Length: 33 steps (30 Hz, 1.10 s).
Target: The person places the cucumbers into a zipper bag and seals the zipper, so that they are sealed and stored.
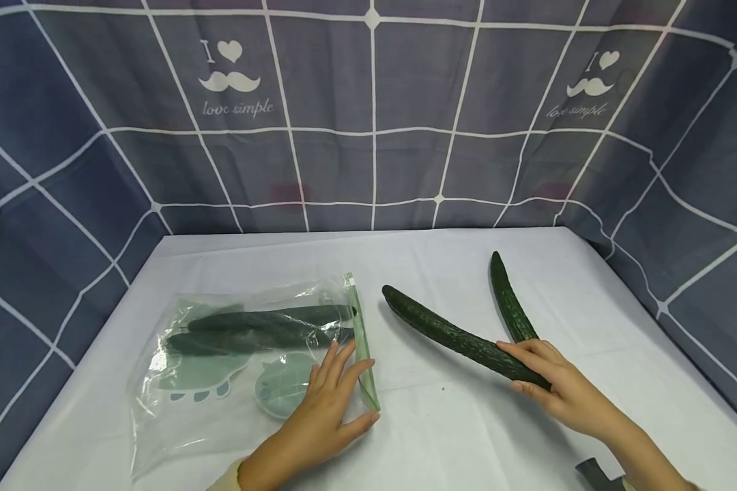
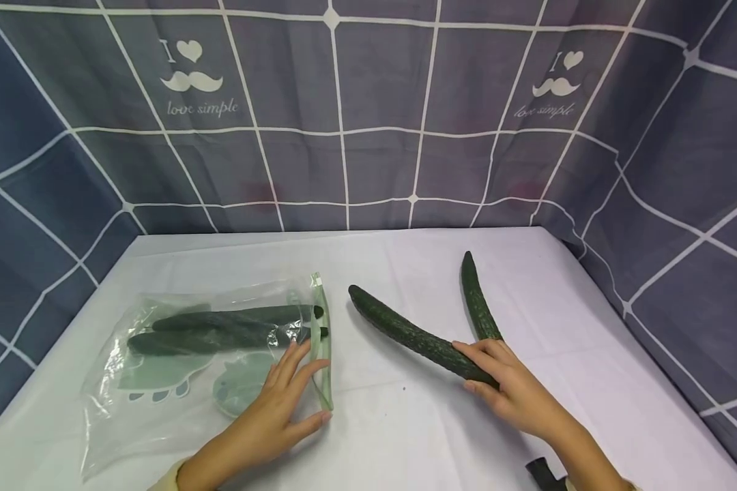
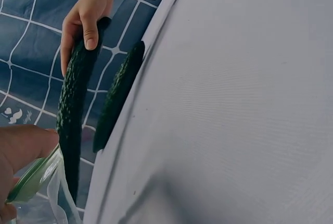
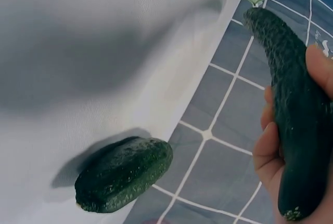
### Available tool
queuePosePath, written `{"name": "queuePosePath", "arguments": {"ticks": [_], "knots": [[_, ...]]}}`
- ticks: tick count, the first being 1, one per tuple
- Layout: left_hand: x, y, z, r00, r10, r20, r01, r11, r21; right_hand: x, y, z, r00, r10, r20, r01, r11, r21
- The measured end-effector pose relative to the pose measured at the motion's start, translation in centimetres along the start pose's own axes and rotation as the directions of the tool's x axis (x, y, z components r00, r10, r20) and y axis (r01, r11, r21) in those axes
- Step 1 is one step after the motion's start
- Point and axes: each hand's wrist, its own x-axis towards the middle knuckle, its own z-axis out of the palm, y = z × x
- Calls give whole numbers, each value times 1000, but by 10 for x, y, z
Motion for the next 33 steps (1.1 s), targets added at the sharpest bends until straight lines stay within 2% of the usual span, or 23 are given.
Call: {"name": "queuePosePath", "arguments": {"ticks": [7, 15, 20, 27, 33], "knots": [[-1, 0, -6, 1000, 2, -12, -2, 1000, 9, 4, -3, 7, 998, -53, 39, 48, 990, 135], [-2, 2, -13, 1000, 1, -4, -1, 1000, 14, 19, -10, 13, 993, -72, 93, 58, 987, 148], [-2, 4, -16, 1000, 16, -1, -16, 1000, 21, 26, -14, 19, 989, -64, 136, 39, 983, 181], [-1, 5, -21, 1000, 21, 14, -22, 999, 34, 38, -19, 27, 983, -104, 151, 65, 968, 243], [-2, 5, -23, 999, 30, 13, -30, 998, 48, 51, -19, 34, 973, -119, 196, 60, 958, 281]]}}
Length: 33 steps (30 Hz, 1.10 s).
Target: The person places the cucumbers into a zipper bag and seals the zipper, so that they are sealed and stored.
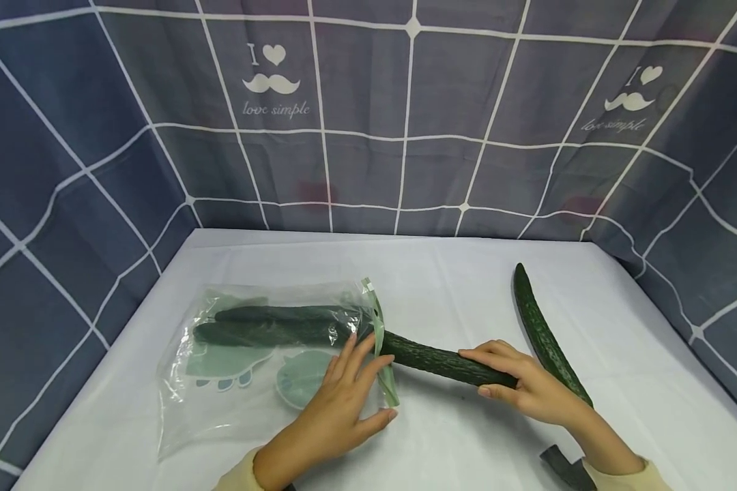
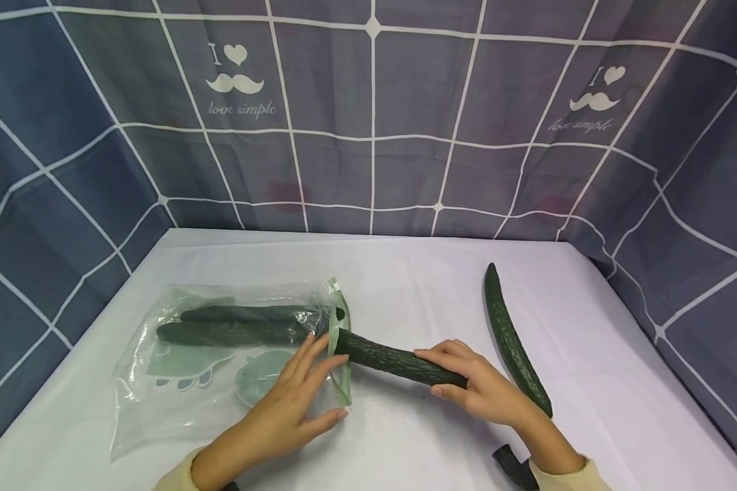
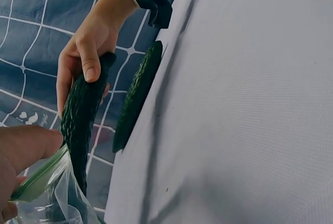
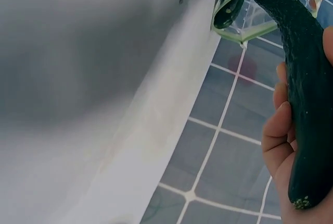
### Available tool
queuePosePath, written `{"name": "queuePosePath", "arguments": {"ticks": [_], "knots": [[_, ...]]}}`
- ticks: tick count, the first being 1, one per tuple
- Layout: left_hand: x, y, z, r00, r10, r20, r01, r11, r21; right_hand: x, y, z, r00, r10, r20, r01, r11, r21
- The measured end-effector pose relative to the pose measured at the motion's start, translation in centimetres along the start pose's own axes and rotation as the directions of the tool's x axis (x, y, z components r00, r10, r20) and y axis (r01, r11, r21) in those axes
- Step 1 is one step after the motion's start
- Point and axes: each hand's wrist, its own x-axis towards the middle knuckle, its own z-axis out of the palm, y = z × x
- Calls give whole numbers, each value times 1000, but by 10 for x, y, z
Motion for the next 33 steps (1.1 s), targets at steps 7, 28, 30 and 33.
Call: {"name": "queuePosePath", "arguments": {"ticks": [7, 28, 30, 33], "knots": [[-3, -2, -4, 1000, -4, 1, 4, 1000, 25, 29, 0, 9, 994, -109, -6, 109, 993, 37], [-4, 7, -18, 999, 3, 34, -6, 996, 92, 86, -1, 44, 983, -170, 64, 152, 963, 222], [-4, 7, -20, 1000, 7, 26, -10, 995, 104, 91, -1, 47, 981, -180, 73, 159, 959, 233], [-5, 7, -21, 1000, 13, 21, -15, 992, 124, 96, -1, 52, 978, -188, 88, 159, 951, 263]]}}
